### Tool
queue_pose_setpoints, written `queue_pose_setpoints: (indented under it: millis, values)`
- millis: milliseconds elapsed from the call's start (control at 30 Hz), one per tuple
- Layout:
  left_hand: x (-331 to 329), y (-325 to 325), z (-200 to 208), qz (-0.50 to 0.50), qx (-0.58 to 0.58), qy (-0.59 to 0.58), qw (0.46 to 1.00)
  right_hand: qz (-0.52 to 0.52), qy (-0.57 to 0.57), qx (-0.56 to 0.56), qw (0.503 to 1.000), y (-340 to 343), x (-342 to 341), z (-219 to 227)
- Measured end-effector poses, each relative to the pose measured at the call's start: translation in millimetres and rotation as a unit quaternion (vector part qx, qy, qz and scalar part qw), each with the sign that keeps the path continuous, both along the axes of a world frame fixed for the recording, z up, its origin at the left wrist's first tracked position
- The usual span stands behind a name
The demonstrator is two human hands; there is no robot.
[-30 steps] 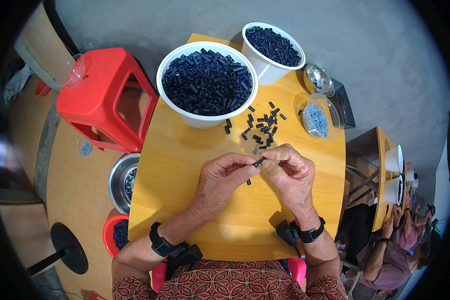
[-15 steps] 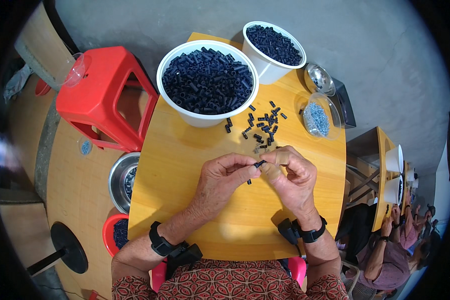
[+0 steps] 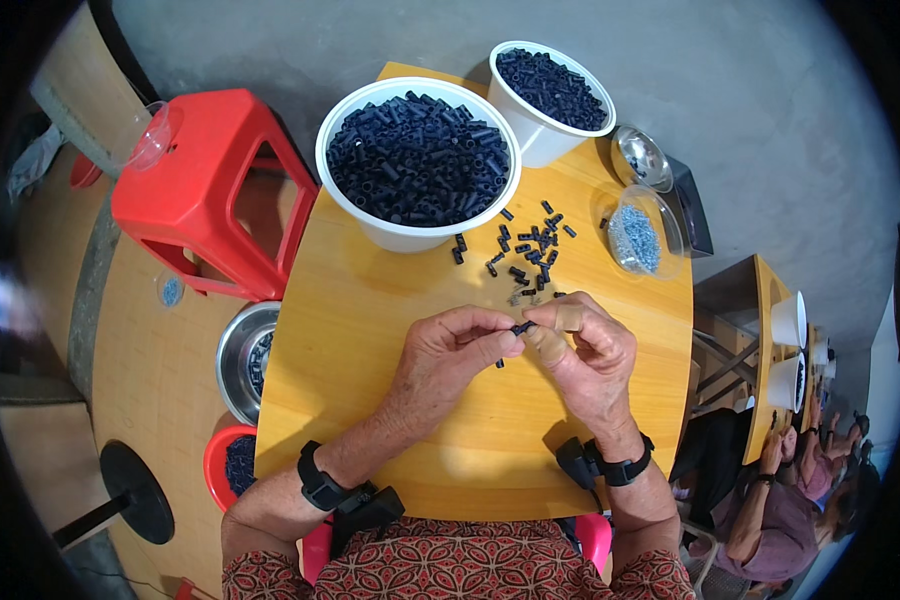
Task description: Assembling or sorting small black plastic components into white bowls at a wooden table.
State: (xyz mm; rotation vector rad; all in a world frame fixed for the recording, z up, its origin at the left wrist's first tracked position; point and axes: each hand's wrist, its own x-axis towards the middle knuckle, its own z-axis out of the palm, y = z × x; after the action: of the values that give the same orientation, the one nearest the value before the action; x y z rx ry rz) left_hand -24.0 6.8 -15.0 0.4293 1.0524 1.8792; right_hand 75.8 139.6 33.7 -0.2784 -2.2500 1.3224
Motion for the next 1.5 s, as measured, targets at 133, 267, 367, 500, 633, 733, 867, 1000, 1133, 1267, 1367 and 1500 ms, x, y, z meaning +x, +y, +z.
queue_pose_setpoints:
  millis: [133, 267, 367, 500, 633, 733, 867, 1000, 1133, 1267, 1367, 1500]
  values:
    - [0, 0, 0, -0.008, 0.002, 0.003, 1.0, -0.009, -0.009, -0.035, 0.999, -1, 2, -1]
    - [-1, 0, -1, -0.009, 0.001, 0.001, 1.0, -0.01, -0.016, -0.029, 0.999, 0, 1, 0]
    - [0, 0, 1, -0.013, 0.004, -0.001, 1.0, -0.014, -0.013, -0.04, 0.999, -1, 3, 1]
    - [0, 0, 0, -0.006, -0.004, 0.001, 1.0, -0.014, -0.009, -0.015, 1.0, -1, 0, 0]
    - [0, 0, -3, 0.0, -0.01, 0.013, 1.0, -0.011, -0.011, 0.049, 0.999, -2, -1, 4]
    - [1, 1, -5, 0.005, -0.014, 0.025, 1.0, -0.012, -0.027, 0.073, 0.997, -5, -1, 9]
    - [2, 1, -6, 0.019, -0.019, 0.048, 0.998, -0.005, -0.031, 0.077, 0.997, -5, -2, 7]
    - [1, 0, -6, 0.023, -0.005, 0.027, 0.999, -0.03, -0.011, 0.092, 0.995, -11, -4, 3]
    - [2, -2, -7, 0.006, -0.015, -0.007, 1.0, -0.042, 0.018, 0.163, 0.986, -18, -1, -7]
    - [0, -2, -2, -0.007, -0.011, -0.014, 1.0, -0.039, 0.02, 0.184, 0.982, -18, 4, -11]
    - [-5, -1, 0, -0.027, -0.02, -0.068, 0.997, -0.064, -0.023, 0.155, 0.986, -18, 3, -1]
    - [-2, 0, 1, -0.038, -0.011, -0.13, 0.991, -0.017, -0.007, 0.281, 0.96, -7, 3, 2]
